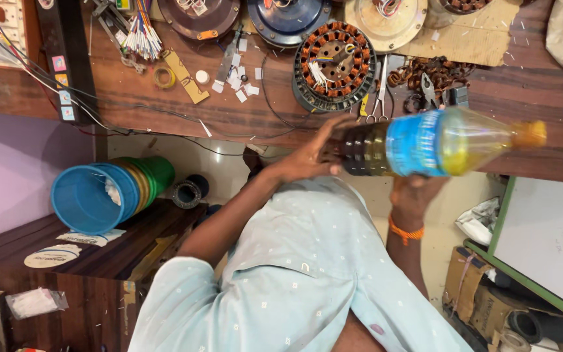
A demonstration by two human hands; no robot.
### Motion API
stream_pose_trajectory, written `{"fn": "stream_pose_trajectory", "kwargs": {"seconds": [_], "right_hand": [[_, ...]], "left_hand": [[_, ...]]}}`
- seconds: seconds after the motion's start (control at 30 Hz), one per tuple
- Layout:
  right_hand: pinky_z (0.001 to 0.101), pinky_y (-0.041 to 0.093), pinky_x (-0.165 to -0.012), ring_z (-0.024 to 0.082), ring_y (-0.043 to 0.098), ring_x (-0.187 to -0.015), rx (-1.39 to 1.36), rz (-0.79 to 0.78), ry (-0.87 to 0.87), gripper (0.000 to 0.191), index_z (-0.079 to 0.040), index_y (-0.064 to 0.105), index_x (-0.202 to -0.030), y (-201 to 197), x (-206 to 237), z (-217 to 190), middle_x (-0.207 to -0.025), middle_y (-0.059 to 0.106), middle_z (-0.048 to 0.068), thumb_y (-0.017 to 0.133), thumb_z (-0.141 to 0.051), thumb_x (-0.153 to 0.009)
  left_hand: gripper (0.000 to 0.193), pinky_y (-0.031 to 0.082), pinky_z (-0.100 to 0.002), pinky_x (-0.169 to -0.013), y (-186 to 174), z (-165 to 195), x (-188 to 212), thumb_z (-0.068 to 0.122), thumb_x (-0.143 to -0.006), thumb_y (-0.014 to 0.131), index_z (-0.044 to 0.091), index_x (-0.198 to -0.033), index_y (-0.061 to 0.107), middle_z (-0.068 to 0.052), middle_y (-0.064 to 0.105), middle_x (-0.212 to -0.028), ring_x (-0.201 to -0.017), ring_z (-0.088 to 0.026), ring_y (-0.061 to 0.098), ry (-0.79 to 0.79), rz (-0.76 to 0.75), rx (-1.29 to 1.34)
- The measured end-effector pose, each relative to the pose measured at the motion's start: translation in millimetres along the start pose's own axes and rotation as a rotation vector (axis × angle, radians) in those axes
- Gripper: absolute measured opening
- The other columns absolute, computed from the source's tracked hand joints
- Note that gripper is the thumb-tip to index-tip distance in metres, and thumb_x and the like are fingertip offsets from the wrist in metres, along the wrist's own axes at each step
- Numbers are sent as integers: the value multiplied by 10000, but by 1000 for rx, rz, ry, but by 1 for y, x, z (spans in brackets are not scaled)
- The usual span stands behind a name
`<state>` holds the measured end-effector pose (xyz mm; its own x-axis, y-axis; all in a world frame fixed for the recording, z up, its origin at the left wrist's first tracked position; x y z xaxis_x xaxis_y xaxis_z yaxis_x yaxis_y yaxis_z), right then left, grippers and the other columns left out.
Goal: The person picks up a plastic bottle of oil and pours the oil into the copper windings of a fan motor stator on the workbench, moving around the stator to pour into different slots. They then set the bottle down and use a screwdriver on the stator while steadying it with the other hand.
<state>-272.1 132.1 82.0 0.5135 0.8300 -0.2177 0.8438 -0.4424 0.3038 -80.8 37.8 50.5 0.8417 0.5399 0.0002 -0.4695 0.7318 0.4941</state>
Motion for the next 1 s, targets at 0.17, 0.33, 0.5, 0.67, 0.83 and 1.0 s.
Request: {"fn": "stream_pose_trajectory", "kwargs": {"seconds": [0.17, 0.33, 0.5, 0.67, 0.83, 1.0], "right_hand": [[374, 427, -1228, 220, 541, -1375, 361, -143, 95, 1048, -19, 319, -1632, 23, -19, 21, -1504, 521, 110, 789, -601, -898], [410, 435, -1220, 252, 495, -1451, -210, -385, 302, 1371, -117, 159, -1658, 43, -40, 13, -1625, 431, 160, 970, -553, -643], [444, 454, -1200, 297, 505, -1448, -375, -552, 318, 1418, -232, 158, -1645, 59, -43, -2, -1656, 409, 165, 1027, -466, -549], [465, 427, -1266, 301, 479, -1493, 3, -618, 17, 1393, -279, 164, -1682, 54, -30, 4, -1604, 437, 159, 1007, -363, -576], [464, 429, -1247, 301, 450, -1460, -248, -259, 386, 1150, -177, 261, -1600, 41, 1, 51, -1581, 451, 192, 1029, -148, -745], [415, 432, -1236, 246, 469, -1463, -46, -445, -43, 1166, -216, 344, -1577, 57, -10, 22, -1600, 444, 115, 984, -105, -610]], "left_hand": [[854, 232, -472, -1328, -6, 11, -7, 654, -1032, 499, 96, -1646, 296, -157, 360, -1676, -1599, -301, 297, 71, 63, -241], [743, 277, -418, -1274, -1, -18, -10, 562, -1093, 403, 54, -1623, 284, -155, 387, -1628, -1541, -265, 334, -89, -19, -47], [666, 265, -398, -1281, 9, -8, -17, 535, -1134, 364, 34, -1571, 380, -137, 418, -1595, -1523, -237, 354, 52, -37, -223], [537, 448, -384, -1158, -10, 5, -38, 464, -1140, 365, 18, -1396, 518, -122, 577, -1391, -1334, -219, 554, 161, 80, -173], [486, 460, -358, -1143, -30, 4, -49, 389, -1183, 313, 8, -1227, 612, -128, 649, -1246, -1228, -214, 618, 272, 216, -256], [468, 473, -359, -1117, -37, -10, -55, 384, -1175, 330, 13, -1218, 612, -117, 657, -1219, -1198, -205, 623, 251, 257, -158]]}}
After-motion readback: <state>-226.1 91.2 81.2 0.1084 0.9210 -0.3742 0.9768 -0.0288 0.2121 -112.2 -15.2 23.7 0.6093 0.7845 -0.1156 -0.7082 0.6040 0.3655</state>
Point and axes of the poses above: each hand's wrist, its own x-axis away from the middle knuckle, its own y-axis out of the palm, z = x × y, the point moved 8 cm from there along -x, towards the middle knuckle
